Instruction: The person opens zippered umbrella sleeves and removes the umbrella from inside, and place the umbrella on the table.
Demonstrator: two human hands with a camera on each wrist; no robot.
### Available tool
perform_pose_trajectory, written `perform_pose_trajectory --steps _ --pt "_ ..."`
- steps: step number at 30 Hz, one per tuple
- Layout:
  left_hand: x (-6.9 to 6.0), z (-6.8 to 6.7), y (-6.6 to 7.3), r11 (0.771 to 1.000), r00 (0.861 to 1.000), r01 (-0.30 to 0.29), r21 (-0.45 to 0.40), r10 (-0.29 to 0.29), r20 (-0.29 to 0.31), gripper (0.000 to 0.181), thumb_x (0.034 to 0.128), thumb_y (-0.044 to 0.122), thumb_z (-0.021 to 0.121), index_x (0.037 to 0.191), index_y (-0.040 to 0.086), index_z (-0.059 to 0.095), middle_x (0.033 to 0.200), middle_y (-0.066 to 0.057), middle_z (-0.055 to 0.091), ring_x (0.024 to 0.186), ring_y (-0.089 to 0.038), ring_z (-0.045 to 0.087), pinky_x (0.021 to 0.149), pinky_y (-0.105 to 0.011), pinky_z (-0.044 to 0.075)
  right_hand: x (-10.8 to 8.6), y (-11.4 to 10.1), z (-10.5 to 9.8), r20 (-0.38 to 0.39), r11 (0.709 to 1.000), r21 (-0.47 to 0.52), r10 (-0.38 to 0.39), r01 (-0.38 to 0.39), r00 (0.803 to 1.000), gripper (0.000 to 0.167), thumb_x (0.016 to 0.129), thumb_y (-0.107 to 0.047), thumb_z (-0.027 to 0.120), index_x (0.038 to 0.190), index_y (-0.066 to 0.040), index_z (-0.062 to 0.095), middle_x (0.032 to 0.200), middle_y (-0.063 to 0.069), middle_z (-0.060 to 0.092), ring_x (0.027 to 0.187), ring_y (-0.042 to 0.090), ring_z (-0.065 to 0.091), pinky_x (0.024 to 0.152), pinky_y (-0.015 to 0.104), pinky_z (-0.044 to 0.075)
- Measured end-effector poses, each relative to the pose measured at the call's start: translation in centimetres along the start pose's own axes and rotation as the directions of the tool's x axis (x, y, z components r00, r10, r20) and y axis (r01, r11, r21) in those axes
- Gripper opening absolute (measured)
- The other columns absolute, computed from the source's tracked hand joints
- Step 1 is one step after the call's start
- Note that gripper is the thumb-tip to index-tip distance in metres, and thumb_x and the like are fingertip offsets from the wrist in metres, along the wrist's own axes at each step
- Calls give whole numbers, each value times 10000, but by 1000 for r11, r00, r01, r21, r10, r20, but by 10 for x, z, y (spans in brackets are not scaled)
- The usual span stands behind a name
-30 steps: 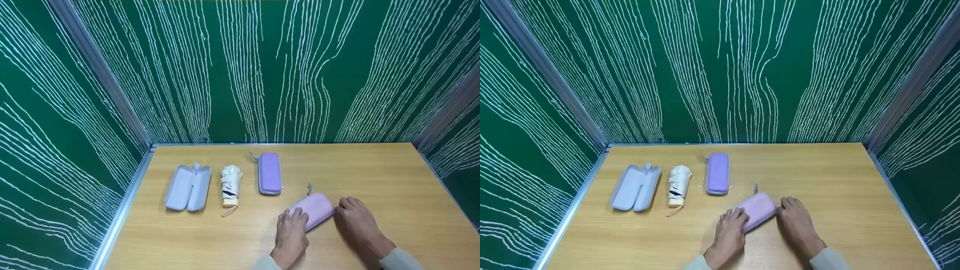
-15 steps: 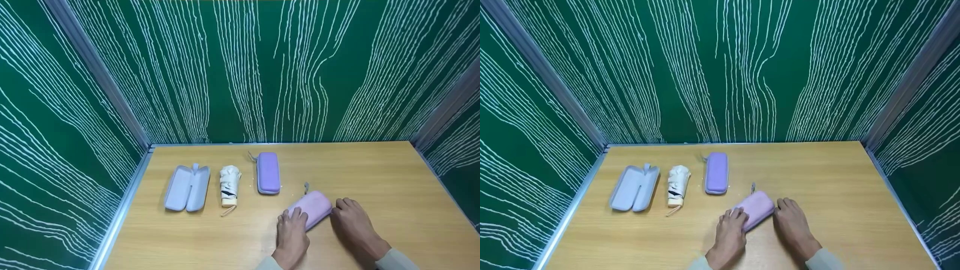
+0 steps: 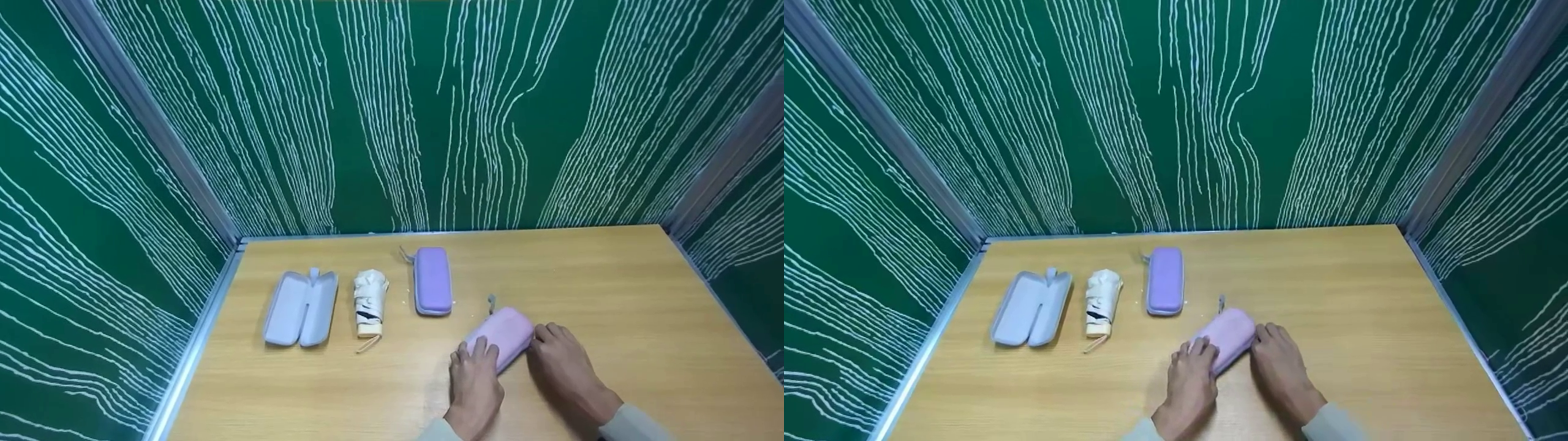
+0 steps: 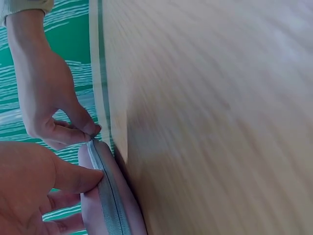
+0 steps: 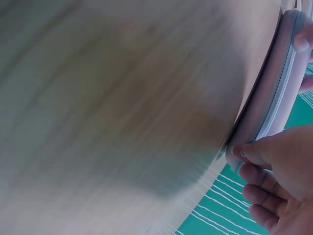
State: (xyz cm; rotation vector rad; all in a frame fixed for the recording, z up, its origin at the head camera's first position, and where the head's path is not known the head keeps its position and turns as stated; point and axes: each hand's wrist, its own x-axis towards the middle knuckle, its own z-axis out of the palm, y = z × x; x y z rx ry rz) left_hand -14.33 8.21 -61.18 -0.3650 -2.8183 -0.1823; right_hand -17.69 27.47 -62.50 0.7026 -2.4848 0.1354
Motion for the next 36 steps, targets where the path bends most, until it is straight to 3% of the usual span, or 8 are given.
perform_pose_trajectory --steps 14,19,27,36 --pt "0 0 2 999 1000 19 40 -19 -13 449 690 268 914 1096 287 724 1175 83 653 1041 -237 652 791 -350 521 3 -11 2 -26 999 -45 -24 23 999 198 687 150 755 839 24 747 877 125 637 807 304 572 722 459 535" --pt "0 -1 3 998 999 15 62 -13 -41 433 677 280 918 1063 281 722 1114 78 642 983 -223 646 760 -355 534 3 -16 2 -23 997 -71 -41 39 999 165 660 136 768 762 13 726 883 116 616 785 287 547 711 443 515" --pt "-2 1 4 998 999 30 51 -27 -44 469 669 271 917 1098 289 730 1162 82 646 1008 -238 663 771 -350 533 1 -22 0 16 997 -71 -36 37 999 179 667 141 783 795 22 746 922 127 631 820 297 571 738 452 532" --pt "-3 2 7 999 997 27 47 -24 -67 481 645 280 927 1082 286 725 1138 82 642 976 -232 661 748 -330 517 -2 -26 0 -2 998 -55 -20 19 1000 200 653 155 773 801 23 747 889 118 625 816 296 570 731 467 533"
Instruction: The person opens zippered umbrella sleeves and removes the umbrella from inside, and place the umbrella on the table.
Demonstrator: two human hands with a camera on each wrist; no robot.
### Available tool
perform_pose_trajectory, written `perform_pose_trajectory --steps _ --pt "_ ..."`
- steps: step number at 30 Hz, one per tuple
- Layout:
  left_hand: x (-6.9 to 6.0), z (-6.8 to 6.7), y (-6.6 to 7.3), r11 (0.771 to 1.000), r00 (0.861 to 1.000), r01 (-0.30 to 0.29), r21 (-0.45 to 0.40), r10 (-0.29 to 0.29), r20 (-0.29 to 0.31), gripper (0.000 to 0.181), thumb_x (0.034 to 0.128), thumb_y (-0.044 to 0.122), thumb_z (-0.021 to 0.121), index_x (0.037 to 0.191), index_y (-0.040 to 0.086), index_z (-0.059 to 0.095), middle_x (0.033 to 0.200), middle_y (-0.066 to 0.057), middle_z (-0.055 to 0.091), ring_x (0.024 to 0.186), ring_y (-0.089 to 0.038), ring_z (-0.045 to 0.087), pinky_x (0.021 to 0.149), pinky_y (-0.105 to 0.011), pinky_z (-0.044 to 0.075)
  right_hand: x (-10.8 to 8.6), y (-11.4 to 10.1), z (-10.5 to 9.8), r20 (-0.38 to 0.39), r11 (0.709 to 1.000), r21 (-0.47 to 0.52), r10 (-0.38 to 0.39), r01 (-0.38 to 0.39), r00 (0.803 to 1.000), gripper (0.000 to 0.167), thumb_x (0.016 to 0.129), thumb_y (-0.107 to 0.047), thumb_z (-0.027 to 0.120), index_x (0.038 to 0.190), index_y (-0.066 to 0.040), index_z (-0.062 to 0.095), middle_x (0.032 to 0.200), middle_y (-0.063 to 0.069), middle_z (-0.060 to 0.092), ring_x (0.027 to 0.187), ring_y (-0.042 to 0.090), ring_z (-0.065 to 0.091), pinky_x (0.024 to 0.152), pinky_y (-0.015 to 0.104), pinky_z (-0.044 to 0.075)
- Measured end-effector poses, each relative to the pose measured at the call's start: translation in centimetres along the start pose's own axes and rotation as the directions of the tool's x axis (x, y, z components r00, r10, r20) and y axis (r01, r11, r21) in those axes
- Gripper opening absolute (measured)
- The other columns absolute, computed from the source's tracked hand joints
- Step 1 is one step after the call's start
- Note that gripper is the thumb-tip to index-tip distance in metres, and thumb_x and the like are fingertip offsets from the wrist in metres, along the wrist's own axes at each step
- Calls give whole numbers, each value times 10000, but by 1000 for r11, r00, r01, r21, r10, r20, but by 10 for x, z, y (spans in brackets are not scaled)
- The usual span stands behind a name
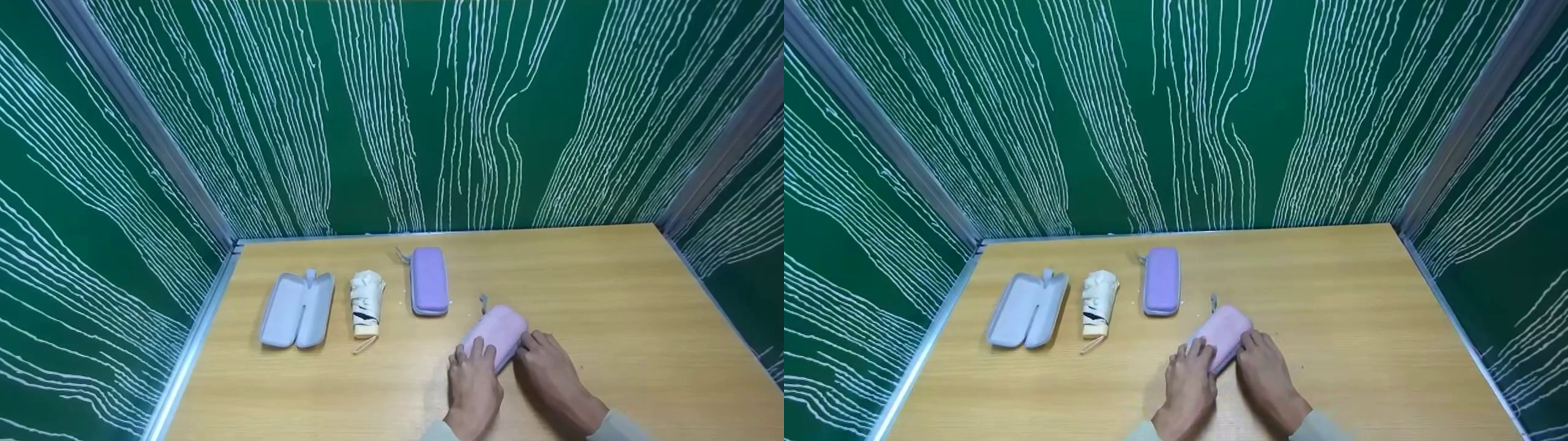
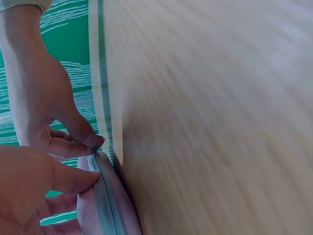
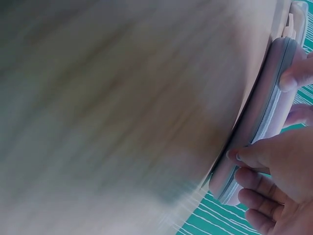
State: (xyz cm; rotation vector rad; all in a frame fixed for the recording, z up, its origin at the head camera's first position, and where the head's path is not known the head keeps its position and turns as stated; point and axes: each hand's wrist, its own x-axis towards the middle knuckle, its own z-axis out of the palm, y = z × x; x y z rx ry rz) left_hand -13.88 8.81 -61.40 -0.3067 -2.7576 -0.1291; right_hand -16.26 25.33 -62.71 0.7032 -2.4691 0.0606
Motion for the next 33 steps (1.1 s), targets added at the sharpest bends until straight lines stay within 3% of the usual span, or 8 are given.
perform_pose_trajectory --steps 7,10,13,16,19,23,27,33 --pt "0 1 -1 1000 1000 -13 9 13 5 483 652 291 934 1087 285 723 1153 80 654 999 -245 680 781 -343 548 -1 -2 1 19 1000 -6 10 -10 1000 229 649 155 803 831 25 757 908 121 636 840 298 586 768 475 550" --pt "-2 0 -4 996 997 -72 53 70 28 424 748 340 892 1131 282 719 1217 67 665 1040 -269 695 810 -353 573 -1 -2 0 29 1000 -16 7 -7 1000 221 647 146 811 824 24 760 911 120 635 852 305 590 787 476 551" --pt "-3 -5 -11 983 985 -154 98 145 98 405 848 393 817 1223 286 707 1320 56 661 1098 -276 691 851 -355 590 -1 -3 -1 42 999 -33 5 -4 999 201 648 132 811 797 10 757 898 117 631 861 311 595 798 477 546" --pt "3 -14 -18 970 956 -229 84 208 208 498 860 400 811 1330 300 682 1400 66 634 1177 -238 652 870 -332 583 0 -2 -2 57 999 -42 6 -3 998 201 644 127 818 781 -5 754 888 116 626 866 317 598 806 478 539" --pt "12 -23 -26 952 913 -302 41 276 300 652 793 388 895 1395 309 658 1408 76 611 1256 -180 591 900 -302 573 0 -1 -2 61 999 -35 2 0 998 222 630 128 835 777 -18 757 888 115 629 865 319 599 814 481 538" --pt "18 -29 -37 917 870 -400 -1 380 313 761 701 346 983 1390 286 666 1302 72 609 1205 -114 566 798 -244 578 0 -1 0 42 1000 -8 -6 6 999 247 601 130 843 768 -30 755 884 110 633 858 320 601 809 481 535" --pt "19 -29 -44 902 871 -430 -34 424 248 649 754 280 944 1353 284 696 1216 71 618 1120 -97 576 624 -207 536 1 -1 -1 39 1000 -8 -4 4 999 251 597 126 842 769 -33 753 879 105 631 855 315 601 812 477 533" --pt "20 -26 -47 907 883 -411 -92 421 205 578 790 259 919 1332 290 721 1227 74 629 1111 -101 595 626 -201 536 2 -2 -3 78 1000 -25 18 -16 997 267 616 134 849 813 -25 764 891 112 643 875 322 615 836 482 545"
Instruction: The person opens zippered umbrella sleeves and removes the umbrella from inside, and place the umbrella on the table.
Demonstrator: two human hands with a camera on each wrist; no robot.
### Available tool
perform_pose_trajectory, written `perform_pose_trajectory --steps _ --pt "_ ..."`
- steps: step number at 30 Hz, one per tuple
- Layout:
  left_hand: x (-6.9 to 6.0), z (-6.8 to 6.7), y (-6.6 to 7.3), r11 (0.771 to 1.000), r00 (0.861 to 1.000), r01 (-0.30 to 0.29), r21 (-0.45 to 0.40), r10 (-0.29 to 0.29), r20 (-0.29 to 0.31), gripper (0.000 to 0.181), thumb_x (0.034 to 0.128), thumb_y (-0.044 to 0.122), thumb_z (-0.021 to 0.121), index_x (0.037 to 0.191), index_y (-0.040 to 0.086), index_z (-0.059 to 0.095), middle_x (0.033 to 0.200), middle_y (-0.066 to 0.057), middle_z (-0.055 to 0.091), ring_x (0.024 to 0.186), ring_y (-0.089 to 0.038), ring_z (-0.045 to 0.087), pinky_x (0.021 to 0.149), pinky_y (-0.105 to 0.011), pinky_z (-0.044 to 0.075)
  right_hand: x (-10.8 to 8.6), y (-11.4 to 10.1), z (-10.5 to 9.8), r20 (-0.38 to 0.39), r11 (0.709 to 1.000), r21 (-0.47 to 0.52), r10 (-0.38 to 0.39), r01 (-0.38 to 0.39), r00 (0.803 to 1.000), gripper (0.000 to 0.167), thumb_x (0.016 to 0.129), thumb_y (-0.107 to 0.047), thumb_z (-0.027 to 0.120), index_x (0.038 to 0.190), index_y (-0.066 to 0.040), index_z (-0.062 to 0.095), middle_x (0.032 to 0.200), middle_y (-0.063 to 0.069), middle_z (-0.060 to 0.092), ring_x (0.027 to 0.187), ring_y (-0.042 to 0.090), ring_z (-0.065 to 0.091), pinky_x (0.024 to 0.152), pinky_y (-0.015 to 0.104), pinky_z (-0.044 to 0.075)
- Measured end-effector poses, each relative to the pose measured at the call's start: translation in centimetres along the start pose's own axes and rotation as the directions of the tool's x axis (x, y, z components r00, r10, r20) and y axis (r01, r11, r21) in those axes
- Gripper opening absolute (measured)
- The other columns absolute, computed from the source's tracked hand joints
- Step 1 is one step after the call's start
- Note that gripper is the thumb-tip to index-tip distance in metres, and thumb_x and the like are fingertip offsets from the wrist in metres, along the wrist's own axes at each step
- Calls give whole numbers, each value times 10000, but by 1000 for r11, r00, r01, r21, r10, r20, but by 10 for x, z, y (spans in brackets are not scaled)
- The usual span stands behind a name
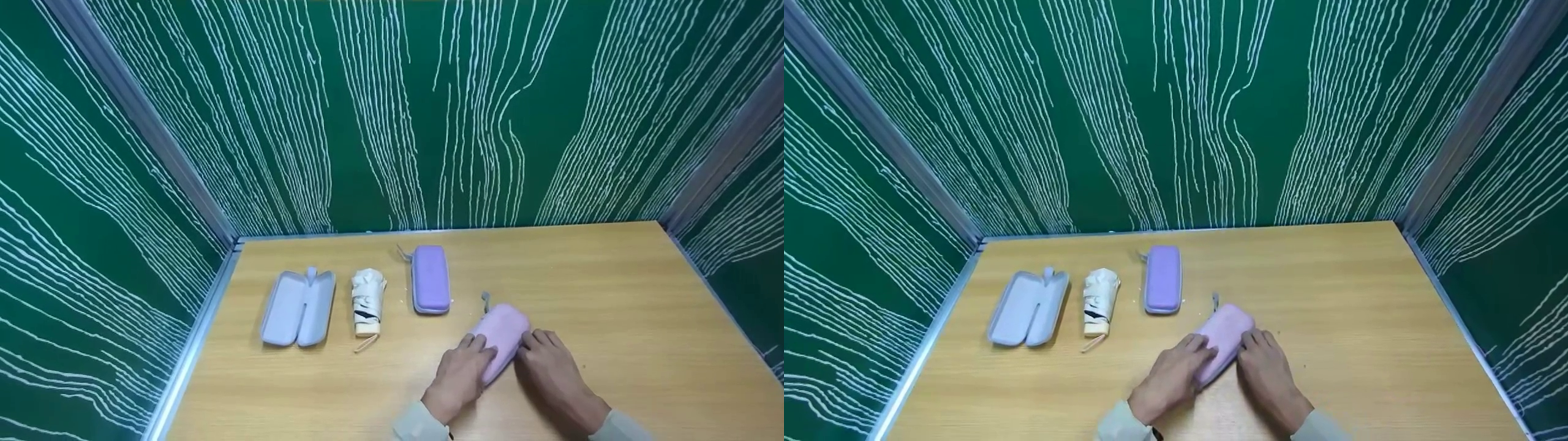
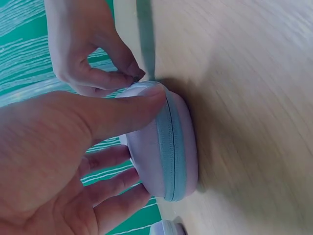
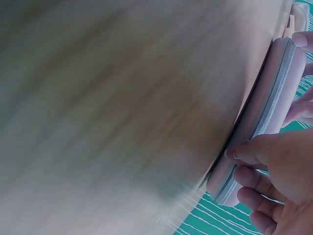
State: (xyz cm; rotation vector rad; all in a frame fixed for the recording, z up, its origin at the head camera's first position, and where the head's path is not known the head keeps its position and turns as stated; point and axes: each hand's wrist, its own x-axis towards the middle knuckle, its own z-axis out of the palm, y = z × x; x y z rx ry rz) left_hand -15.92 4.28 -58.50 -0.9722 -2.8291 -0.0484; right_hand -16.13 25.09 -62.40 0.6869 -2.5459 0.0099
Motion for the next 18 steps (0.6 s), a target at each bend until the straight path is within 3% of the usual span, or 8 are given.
perform_pose_trajectory --steps 3,9,18 --pt "0 1 1 1000 1000 4 -5 -4 -4 582 779 261 929 1324 289 726 1222 75 633 1099 -99 602 625 -200 540 -1 0 1 -18 1000 6 1 -1 1000 261 616 129 843 812 -22 761 890 107 639 871 324 614 823 486 544" --pt "0 3 1 1000 1000 7 26 -7 -12 613 733 262 953 1303 296 729 1193 80 635 1077 -83 604 609 -187 550 -3 0 7 -136 999 10 -42 44 990 167 623 98 778 727 -18 718 845 101 603 807 325 588 722 482 523" --pt "-2 4 0 1000 1000 7 -28 -8 -28 600 760 230 930 1322 268 724 1218 70 641 1085 -90 601 645 -185 552 -2 -4 5 -113 998 2 -57 57 992 201 610 120 801 758 -2 737 865 112 631 820 316 596 734 467 527"
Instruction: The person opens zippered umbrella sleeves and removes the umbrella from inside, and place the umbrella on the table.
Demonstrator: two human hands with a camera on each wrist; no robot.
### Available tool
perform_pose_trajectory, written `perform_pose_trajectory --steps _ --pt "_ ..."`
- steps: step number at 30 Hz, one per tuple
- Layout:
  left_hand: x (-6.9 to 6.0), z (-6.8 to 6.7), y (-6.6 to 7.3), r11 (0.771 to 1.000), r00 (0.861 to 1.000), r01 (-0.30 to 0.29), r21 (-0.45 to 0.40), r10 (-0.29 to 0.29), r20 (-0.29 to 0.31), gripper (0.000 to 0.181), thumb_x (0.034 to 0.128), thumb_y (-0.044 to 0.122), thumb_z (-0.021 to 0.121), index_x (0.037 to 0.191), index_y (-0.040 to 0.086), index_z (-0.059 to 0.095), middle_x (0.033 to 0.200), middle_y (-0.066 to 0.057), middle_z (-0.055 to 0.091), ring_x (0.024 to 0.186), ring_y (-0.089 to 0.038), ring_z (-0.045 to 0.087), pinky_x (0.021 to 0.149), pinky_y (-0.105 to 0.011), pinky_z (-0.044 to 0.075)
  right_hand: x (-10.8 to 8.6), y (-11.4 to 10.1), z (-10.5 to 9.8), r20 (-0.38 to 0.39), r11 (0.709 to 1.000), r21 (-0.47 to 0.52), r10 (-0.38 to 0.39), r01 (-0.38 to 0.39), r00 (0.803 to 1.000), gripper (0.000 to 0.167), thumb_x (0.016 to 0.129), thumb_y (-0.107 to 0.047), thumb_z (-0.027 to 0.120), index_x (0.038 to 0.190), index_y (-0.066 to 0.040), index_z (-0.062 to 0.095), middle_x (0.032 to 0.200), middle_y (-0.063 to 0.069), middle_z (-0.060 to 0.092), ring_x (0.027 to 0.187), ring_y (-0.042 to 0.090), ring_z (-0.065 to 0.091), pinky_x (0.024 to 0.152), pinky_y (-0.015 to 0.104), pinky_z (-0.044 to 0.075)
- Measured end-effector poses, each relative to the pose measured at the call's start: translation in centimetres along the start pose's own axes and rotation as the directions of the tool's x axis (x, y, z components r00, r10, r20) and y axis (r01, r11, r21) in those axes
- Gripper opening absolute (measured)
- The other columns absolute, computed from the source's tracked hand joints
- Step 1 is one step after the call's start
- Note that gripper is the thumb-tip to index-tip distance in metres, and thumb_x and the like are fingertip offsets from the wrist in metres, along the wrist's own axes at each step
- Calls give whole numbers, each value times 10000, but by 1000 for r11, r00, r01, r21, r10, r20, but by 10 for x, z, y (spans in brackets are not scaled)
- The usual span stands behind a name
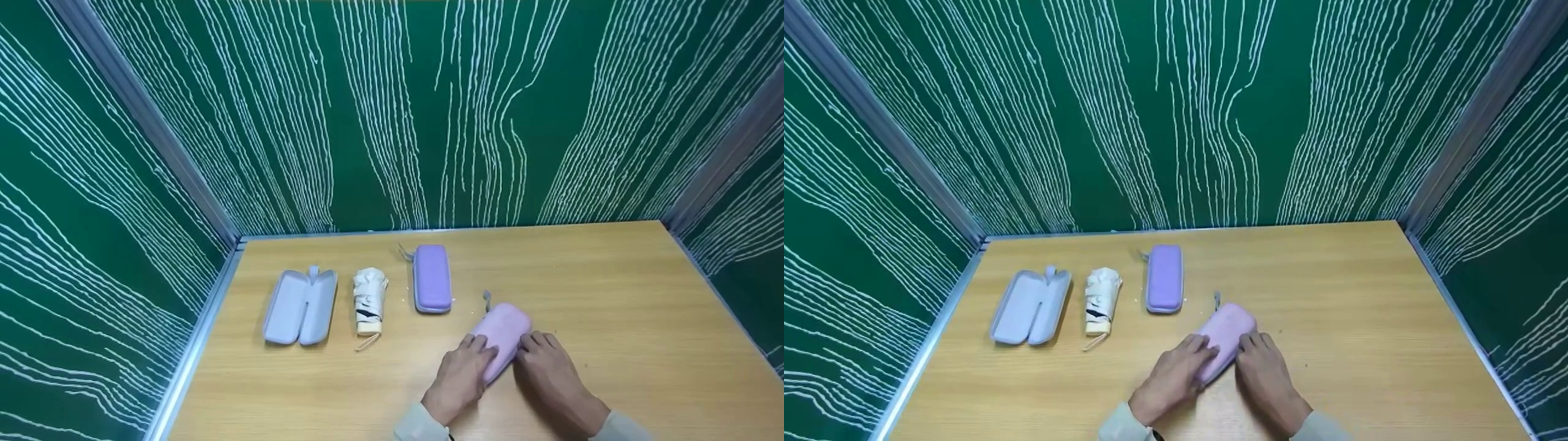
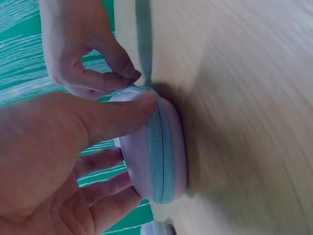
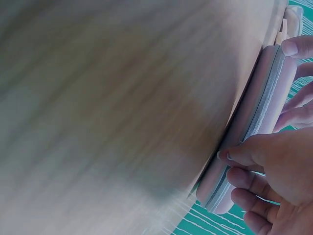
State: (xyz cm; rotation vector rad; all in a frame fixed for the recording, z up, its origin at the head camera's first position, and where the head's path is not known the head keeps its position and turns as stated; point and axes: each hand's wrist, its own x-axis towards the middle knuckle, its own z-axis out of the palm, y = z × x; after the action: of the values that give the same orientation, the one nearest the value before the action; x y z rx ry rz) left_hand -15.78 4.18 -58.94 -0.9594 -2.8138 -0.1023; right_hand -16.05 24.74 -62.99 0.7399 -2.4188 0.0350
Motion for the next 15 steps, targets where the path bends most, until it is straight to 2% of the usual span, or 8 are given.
perform_pose_trajectory --steps 4,8,15 --pt "1 2 1 1000 1000 11 -14 -11 8 627 756 249 936 1341 268 713 1244 72 639 1104 -90 599 649 -189 553 0 -2 -1 1 1000 4 -2 2 1000 201 613 125 793 765 6 737 863 116 640 831 321 608 739 470 528" --pt "3 4 6 999 999 49 -15 -49 17 646 768 300 934 1368 271 696 1246 74 627 1106 -91 583 619 -202 542 1 -4 -1 -6 1000 11 -6 6 1000 208 605 111 800 770 -4 743 856 116 642 821 319 602 732 465 525" --pt "6 5 15 991 992 123 48 -124 29 634 811 380 902 1396 298 673 1300 68 616 1202 -112 579 648 -219 575 2 -8 -1 -8 1000 18 -18 18 1000 213 607 77 813 789 -17 756 843 104 627 791 304 579 732 454 525"
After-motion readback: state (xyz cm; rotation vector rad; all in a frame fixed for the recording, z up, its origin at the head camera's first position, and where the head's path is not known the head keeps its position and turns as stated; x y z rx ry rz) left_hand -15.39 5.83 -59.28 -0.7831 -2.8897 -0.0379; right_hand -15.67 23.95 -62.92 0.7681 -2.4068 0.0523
